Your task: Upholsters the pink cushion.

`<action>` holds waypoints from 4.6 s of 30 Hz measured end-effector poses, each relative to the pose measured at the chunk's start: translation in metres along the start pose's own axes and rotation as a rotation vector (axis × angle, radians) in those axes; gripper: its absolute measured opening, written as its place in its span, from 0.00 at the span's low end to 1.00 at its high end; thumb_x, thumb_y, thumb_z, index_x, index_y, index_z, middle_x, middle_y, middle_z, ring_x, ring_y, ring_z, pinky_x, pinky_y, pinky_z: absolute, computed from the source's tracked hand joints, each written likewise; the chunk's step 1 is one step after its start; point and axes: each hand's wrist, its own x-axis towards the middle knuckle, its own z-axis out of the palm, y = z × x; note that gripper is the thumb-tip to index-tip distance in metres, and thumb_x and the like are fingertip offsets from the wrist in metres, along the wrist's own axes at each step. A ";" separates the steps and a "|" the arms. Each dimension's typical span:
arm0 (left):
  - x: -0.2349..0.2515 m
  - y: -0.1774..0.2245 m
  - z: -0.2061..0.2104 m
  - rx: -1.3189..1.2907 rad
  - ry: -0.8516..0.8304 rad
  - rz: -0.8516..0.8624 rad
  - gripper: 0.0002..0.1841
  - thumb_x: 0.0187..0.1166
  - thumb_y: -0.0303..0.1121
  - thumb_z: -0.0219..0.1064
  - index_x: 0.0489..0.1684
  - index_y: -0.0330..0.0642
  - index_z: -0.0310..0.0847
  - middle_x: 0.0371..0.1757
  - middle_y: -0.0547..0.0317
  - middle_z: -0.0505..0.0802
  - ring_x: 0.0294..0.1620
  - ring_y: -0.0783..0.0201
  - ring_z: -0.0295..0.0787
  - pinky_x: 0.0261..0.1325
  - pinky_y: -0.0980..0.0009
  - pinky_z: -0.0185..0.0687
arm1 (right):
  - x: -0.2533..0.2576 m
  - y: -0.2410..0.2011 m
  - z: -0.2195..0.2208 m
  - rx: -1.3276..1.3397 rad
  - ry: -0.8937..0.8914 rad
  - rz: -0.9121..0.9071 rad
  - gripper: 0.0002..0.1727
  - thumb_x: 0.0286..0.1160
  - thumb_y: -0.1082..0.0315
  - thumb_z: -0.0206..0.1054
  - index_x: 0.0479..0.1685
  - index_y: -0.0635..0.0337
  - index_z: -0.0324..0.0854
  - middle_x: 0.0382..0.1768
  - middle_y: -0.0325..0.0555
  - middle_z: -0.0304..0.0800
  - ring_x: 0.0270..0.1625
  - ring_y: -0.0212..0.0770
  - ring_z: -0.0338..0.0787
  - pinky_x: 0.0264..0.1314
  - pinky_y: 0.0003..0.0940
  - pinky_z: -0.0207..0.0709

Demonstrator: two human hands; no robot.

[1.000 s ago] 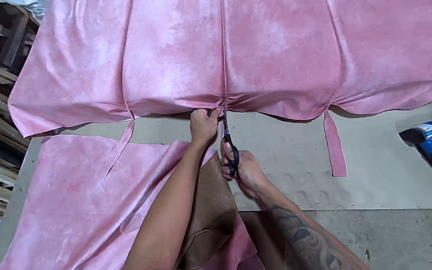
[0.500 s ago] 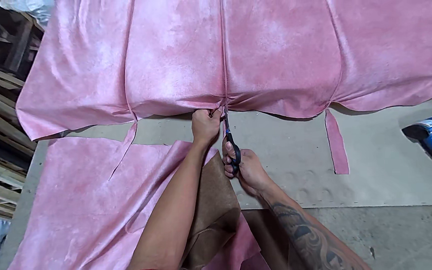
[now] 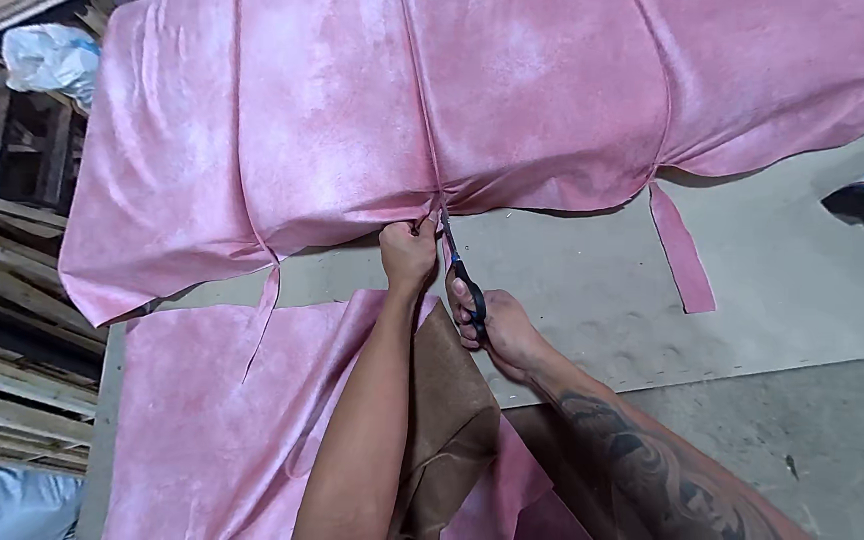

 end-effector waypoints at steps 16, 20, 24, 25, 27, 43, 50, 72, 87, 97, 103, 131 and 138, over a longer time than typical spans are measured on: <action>0.001 0.006 -0.001 0.014 -0.042 -0.064 0.25 0.77 0.54 0.72 0.16 0.44 0.85 0.18 0.58 0.88 0.21 0.59 0.87 0.32 0.49 0.85 | -0.097 -0.038 -0.083 -1.709 0.584 -0.304 0.15 0.66 0.60 0.71 0.41 0.64 0.90 0.69 0.61 0.83 0.76 0.70 0.75 0.70 0.75 0.69; 0.000 0.020 -0.001 -0.252 -0.051 -0.210 0.28 0.64 0.65 0.79 0.26 0.45 0.92 0.22 0.59 0.93 0.19 0.62 0.88 0.26 0.55 0.87 | -0.102 -0.097 -0.074 -1.887 0.584 -0.414 0.13 0.72 0.62 0.68 0.34 0.63 0.91 0.54 0.61 0.92 0.66 0.67 0.86 0.63 0.70 0.77; 0.006 0.029 0.004 -0.322 -0.044 -0.375 0.27 0.76 0.57 0.74 0.35 0.35 0.86 0.27 0.49 0.90 0.22 0.56 0.86 0.30 0.53 0.85 | 0.021 -0.109 -0.056 -1.825 0.214 -1.090 0.12 0.84 0.66 0.61 0.52 0.60 0.88 0.54 0.55 0.90 0.62 0.55 0.88 0.64 0.52 0.83; 0.007 0.032 0.001 -0.296 -0.090 -0.402 0.27 0.78 0.56 0.72 0.38 0.33 0.86 0.30 0.47 0.91 0.27 0.55 0.87 0.36 0.51 0.86 | 0.057 -0.110 -0.060 -1.913 0.126 -1.215 0.13 0.86 0.68 0.57 0.56 0.60 0.86 0.56 0.56 0.88 0.65 0.56 0.87 0.68 0.51 0.80; 0.007 0.036 -0.005 -0.297 -0.160 -0.449 0.25 0.80 0.54 0.70 0.39 0.34 0.84 0.27 0.52 0.87 0.21 0.61 0.80 0.27 0.60 0.81 | 0.104 -0.112 -0.070 -2.042 0.041 -1.481 0.13 0.87 0.74 0.54 0.57 0.64 0.84 0.52 0.58 0.89 0.58 0.57 0.88 0.60 0.49 0.79; -0.001 0.041 -0.001 -0.667 -0.100 -0.527 0.18 0.81 0.42 0.73 0.42 0.31 0.81 0.23 0.52 0.89 0.12 0.63 0.81 0.16 0.66 0.84 | 0.089 -0.105 -0.050 -2.082 0.103 -1.373 0.14 0.85 0.71 0.55 0.54 0.73 0.83 0.54 0.64 0.89 0.61 0.61 0.89 0.67 0.50 0.82; 0.021 0.046 -0.014 -0.205 -0.341 -0.605 0.17 0.79 0.45 0.69 0.31 0.39 0.87 0.25 0.55 0.90 0.21 0.61 0.85 0.27 0.60 0.84 | 0.101 -0.092 -0.052 -2.050 0.187 -1.251 0.20 0.90 0.56 0.56 0.58 0.64 0.83 0.56 0.56 0.89 0.64 0.56 0.87 0.63 0.50 0.80; 0.008 0.051 -0.007 -0.536 -0.341 -0.661 0.24 0.75 0.47 0.78 0.53 0.34 0.82 0.34 0.53 0.90 0.25 0.66 0.83 0.28 0.68 0.79 | 0.110 -0.089 -0.060 -1.993 0.121 -1.325 0.16 0.80 0.71 0.61 0.61 0.67 0.83 0.53 0.57 0.87 0.58 0.55 0.87 0.61 0.46 0.82; -0.008 0.050 -0.020 -0.865 -0.183 -0.640 0.30 0.70 0.55 0.79 0.47 0.30 0.88 0.35 0.47 0.96 0.31 0.55 0.96 0.35 0.59 0.94 | 0.107 -0.070 -0.033 -1.849 0.468 -1.306 0.12 0.78 0.75 0.59 0.48 0.71 0.86 0.58 0.61 0.90 0.67 0.58 0.88 0.72 0.51 0.80; 0.014 0.041 -0.020 -0.078 -0.344 -0.489 0.31 0.85 0.59 0.61 0.37 0.34 0.87 0.31 0.45 0.91 0.25 0.52 0.87 0.34 0.50 0.87 | 0.119 -0.085 0.004 -1.922 0.649 -0.948 0.14 0.70 0.59 0.61 0.28 0.62 0.79 0.33 0.55 0.87 0.44 0.56 0.90 0.45 0.53 0.80; 0.028 0.060 -0.037 0.159 -0.561 -0.554 0.27 0.87 0.56 0.59 0.41 0.37 0.89 0.39 0.47 0.91 0.36 0.54 0.89 0.43 0.52 0.87 | 0.137 -0.065 0.005 -1.983 0.779 -0.859 0.28 0.87 0.53 0.42 0.24 0.59 0.80 0.26 0.52 0.88 0.39 0.54 0.92 0.38 0.53 0.78; 0.027 0.052 -0.028 0.171 -0.448 -0.537 0.29 0.78 0.60 0.67 0.37 0.36 0.88 0.36 0.47 0.93 0.31 0.54 0.92 0.38 0.51 0.91 | 0.109 -0.092 -0.013 -2.027 0.189 -0.838 0.20 0.83 0.51 0.52 0.47 0.59 0.77 0.40 0.56 0.87 0.50 0.60 0.89 0.52 0.56 0.79; 0.030 0.044 -0.030 0.020 -0.547 -0.574 0.28 0.82 0.58 0.64 0.28 0.39 0.85 0.20 0.59 0.88 0.15 0.65 0.83 0.23 0.64 0.85 | 0.104 -0.069 -0.049 -1.776 0.346 -1.223 0.09 0.82 0.70 0.61 0.45 0.59 0.89 0.56 0.55 0.91 0.67 0.61 0.84 0.71 0.61 0.72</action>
